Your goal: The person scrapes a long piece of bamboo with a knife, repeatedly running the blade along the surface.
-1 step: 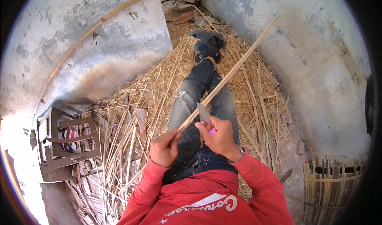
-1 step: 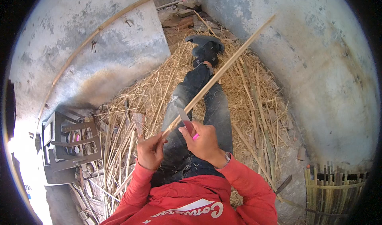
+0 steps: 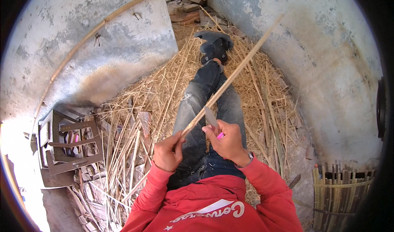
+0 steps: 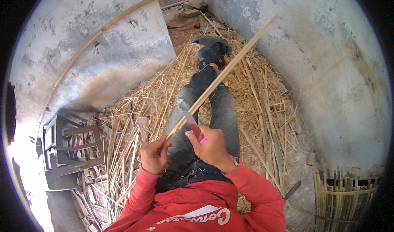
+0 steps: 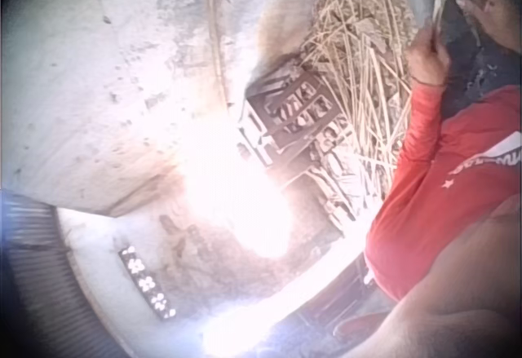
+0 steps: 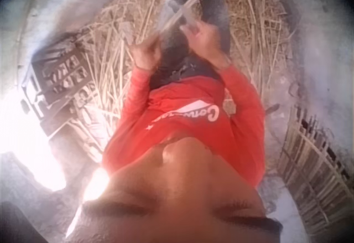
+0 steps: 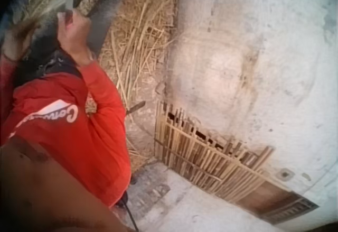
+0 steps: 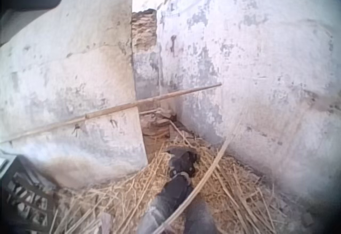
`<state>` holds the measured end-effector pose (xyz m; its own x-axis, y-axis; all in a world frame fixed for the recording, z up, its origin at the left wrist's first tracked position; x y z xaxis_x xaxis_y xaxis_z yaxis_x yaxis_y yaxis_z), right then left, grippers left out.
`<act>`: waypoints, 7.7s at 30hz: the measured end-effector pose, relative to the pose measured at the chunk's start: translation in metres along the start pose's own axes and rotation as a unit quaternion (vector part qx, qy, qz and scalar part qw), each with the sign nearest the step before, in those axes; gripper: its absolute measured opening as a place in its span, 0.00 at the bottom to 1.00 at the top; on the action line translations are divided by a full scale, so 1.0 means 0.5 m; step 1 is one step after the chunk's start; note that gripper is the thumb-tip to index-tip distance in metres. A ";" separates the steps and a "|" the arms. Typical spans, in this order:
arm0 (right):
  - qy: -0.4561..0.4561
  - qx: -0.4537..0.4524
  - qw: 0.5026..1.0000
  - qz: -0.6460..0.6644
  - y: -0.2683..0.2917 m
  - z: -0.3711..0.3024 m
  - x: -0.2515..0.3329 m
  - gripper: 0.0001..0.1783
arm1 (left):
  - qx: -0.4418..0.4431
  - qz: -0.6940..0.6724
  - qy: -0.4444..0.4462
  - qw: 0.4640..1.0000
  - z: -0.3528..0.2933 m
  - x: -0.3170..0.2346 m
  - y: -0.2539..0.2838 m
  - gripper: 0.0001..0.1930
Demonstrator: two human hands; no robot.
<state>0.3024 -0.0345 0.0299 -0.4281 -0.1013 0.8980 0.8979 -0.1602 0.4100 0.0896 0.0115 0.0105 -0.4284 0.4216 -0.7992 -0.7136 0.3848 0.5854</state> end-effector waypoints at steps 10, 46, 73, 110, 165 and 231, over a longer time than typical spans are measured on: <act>0.021 -0.090 0.992 -0.084 0.124 0.035 -0.055 0.21 | 0.011 -0.025 0.026 0.999 0.003 -0.008 0.034 0.13; 0.038 -0.023 0.996 0.077 0.021 0.018 -0.011 0.16 | 0.038 -0.044 0.046 0.997 -0.006 -0.043 0.028 0.10; 0.011 0.178 0.973 0.148 0.005 -0.025 -0.006 0.09 | -0.034 0.099 -0.011 0.994 0.003 -0.001 -0.027 0.10; -0.018 0.063 0.958 0.278 0.082 0.033 -0.004 0.19 | 0.022 0.040 0.000 0.999 0.012 -0.060 0.013 0.10; 0.022 0.014 0.999 -0.018 -0.015 0.022 -0.011 0.11 | -0.001 0.113 -0.044 0.993 0.002 -0.050 -0.025 0.12; -0.031 -0.064 0.992 0.104 0.233 0.087 -0.057 0.19 | -0.002 0.084 -0.057 0.995 -0.019 0.028 0.033 0.13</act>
<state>0.4238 -0.0077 0.0589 -0.2244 -0.0847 0.9708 0.9440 -0.2661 0.1950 0.0666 0.0162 0.0075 -0.4769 0.5700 -0.6691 -0.6398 0.2969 0.7089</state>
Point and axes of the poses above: each hand's wrist, its own z-axis towards the middle knuckle, its own y-axis out of the back of the hand, x = y × z, the point moved 1 cm from there along z, towards the middle knuckle, and after that the axes turned 13 degrees about x, right-handed, at the moved point
